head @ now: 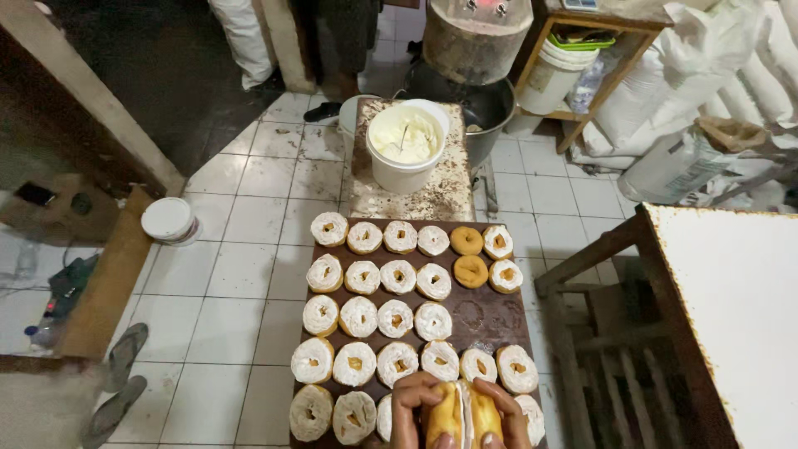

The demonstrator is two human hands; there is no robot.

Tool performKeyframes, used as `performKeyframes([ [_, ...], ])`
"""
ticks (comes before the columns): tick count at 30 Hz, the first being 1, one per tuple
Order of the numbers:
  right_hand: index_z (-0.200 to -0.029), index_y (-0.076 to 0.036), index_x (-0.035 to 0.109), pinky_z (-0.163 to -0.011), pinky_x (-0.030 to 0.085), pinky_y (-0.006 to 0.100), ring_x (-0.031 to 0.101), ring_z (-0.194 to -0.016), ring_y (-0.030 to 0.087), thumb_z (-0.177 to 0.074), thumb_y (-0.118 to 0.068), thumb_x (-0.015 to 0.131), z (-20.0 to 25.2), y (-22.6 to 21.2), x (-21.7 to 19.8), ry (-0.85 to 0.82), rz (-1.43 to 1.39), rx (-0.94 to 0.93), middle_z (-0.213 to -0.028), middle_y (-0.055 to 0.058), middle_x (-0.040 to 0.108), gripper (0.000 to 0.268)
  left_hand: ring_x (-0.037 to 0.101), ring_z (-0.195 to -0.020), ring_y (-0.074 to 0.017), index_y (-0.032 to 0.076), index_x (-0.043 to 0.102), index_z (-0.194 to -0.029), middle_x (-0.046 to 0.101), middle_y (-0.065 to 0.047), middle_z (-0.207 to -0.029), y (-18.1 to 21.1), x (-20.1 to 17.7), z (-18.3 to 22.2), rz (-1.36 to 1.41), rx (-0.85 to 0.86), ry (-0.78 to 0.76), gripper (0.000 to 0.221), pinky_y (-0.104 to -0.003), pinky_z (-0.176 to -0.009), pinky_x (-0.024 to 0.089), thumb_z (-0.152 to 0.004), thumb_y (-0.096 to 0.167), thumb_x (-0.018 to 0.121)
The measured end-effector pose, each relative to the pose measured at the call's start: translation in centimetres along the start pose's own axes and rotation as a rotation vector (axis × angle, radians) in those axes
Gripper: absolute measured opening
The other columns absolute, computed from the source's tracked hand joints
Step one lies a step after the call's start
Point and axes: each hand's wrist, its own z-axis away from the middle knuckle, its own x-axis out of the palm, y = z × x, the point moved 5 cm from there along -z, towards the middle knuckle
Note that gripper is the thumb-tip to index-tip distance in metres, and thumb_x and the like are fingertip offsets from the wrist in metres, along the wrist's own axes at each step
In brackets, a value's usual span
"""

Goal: The person joins two halves of a donut together, pressing them to seal the cream filling inside, and places the assembled donuts back onto a tray.

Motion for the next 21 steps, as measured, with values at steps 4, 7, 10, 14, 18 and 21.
performKeyframes([
  [4, -0.129, 0.002, 0.055, -0.102, 0.05, 0.048, 0.066, -0.117, 0.034, -0.092, -0.026, 0.065, 3.2, 3.7, 1.1, 0.118, 0.063, 0.043, -0.128, 0.026, 0.063, 0.047, 0.059, -0.1, -0.0296, -0.001, 0.047, -0.115, 0.051, -0.024, -0.118, -0.2, -1.0, -1.7, 0.093, -0.239, 0.061, 0.049, -0.047, -0.088, 0.053, -0.088, 0.029, 0.074],
  [7, -0.129, 0.002, 0.056, -0.102, 0.051, 0.049, 0.066, -0.117, 0.036, -0.095, -0.026, 0.058, 4.8, 5.2, -1.1, 0.127, 0.051, 0.065, -0.128, 0.026, 0.064, 0.045, 0.056, -0.111, -0.0269, 0.0, 0.053, -0.119, 0.052, -0.021, -0.122, 0.9, 0.8, -0.3, -0.197, -0.222, -0.065, 0.045, -0.041, -0.105, 0.046, -0.097, 0.035, 0.071],
  [10, -0.129, 0.003, 0.057, -0.102, 0.052, 0.051, 0.067, -0.117, 0.037, -0.097, -0.027, 0.052, 2.3, 7.4, -5.8, 0.23, -0.175, 0.085, -0.127, 0.027, 0.065, 0.044, 0.057, -0.111, -0.0257, 0.001, 0.054, -0.118, 0.054, -0.019, -0.12, -1.1, 3.6, -1.8, -0.301, 0.001, -0.113, 0.044, -0.04, -0.104, 0.047, -0.094, 0.032, 0.073],
  [14, -0.123, -0.008, 0.064, -0.097, 0.056, 0.042, 0.069, -0.113, 0.029, -0.093, -0.024, 0.063, -0.8, 7.2, -7.7, 0.13, 0.141, -0.176, -0.12, 0.017, 0.069, 0.034, 0.056, -0.116, -0.0259, -0.001, 0.053, -0.121, 0.054, -0.018, -0.124, -5.2, 5.9, -3.7, 0.044, -0.242, 0.024, 0.042, -0.041, -0.106, 0.044, -0.092, 0.027, 0.069],
  [18, -0.113, -0.006, 0.076, -0.091, 0.063, 0.032, 0.066, -0.102, 0.021, -0.091, -0.019, 0.078, 0.2, -0.1, -9.5, -0.216, 0.271, -0.084, -0.112, 0.012, 0.072, 0.025, 0.056, -0.121, -0.0261, -0.003, 0.052, -0.123, 0.054, -0.017, -0.128, -1.7, 9.5, -0.2, 0.309, -0.573, 0.201, 0.041, -0.041, -0.107, 0.041, -0.091, 0.021, 0.064],
  [21, -0.131, 0.006, 0.059, -0.112, 0.044, 0.042, 0.058, -0.125, 0.028, -0.092, -0.03, 0.071, -1.3, -9.9, -9.7, 0.286, 0.01, 0.236, -0.134, 0.02, 0.058, 0.055, 0.051, -0.124, -0.0199, 0.004, 0.045, -0.131, 0.051, -0.011, -0.131, 2.2, 14.5, 0.2, 0.013, -0.707, 0.074, 0.037, -0.035, -0.11, 0.04, -0.1, 0.023, 0.054],
])
